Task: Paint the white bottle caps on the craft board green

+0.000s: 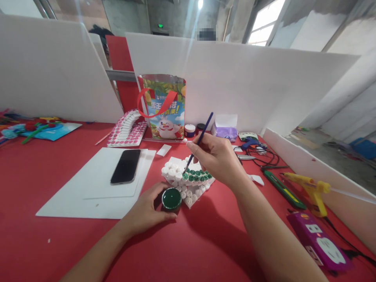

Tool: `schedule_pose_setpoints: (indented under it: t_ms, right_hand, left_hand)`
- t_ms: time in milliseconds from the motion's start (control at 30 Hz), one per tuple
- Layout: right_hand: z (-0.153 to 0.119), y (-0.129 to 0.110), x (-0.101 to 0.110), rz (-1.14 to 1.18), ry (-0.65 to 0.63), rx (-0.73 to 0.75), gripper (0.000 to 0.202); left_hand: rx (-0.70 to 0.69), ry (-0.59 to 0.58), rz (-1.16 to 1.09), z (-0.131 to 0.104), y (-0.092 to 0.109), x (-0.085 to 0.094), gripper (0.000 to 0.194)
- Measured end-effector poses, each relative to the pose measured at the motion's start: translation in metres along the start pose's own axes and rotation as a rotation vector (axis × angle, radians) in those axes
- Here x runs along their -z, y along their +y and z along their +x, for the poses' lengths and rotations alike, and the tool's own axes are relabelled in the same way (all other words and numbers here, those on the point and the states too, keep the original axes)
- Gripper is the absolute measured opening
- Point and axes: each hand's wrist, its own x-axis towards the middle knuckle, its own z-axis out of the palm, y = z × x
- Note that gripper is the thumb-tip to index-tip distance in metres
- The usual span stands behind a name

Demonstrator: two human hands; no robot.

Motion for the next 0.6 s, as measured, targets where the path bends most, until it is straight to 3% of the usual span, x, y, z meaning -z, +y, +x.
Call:
schedule_pose_setpoints:
  t_ms: [600]
  right_hand:
    - [0.0022,0.0025,0.0043,-0.044,0.010,0.004,0.029]
  left_hand:
    - [0.003,-0.007,0.013,0.0001,-0.0013,-0.0003,0.057]
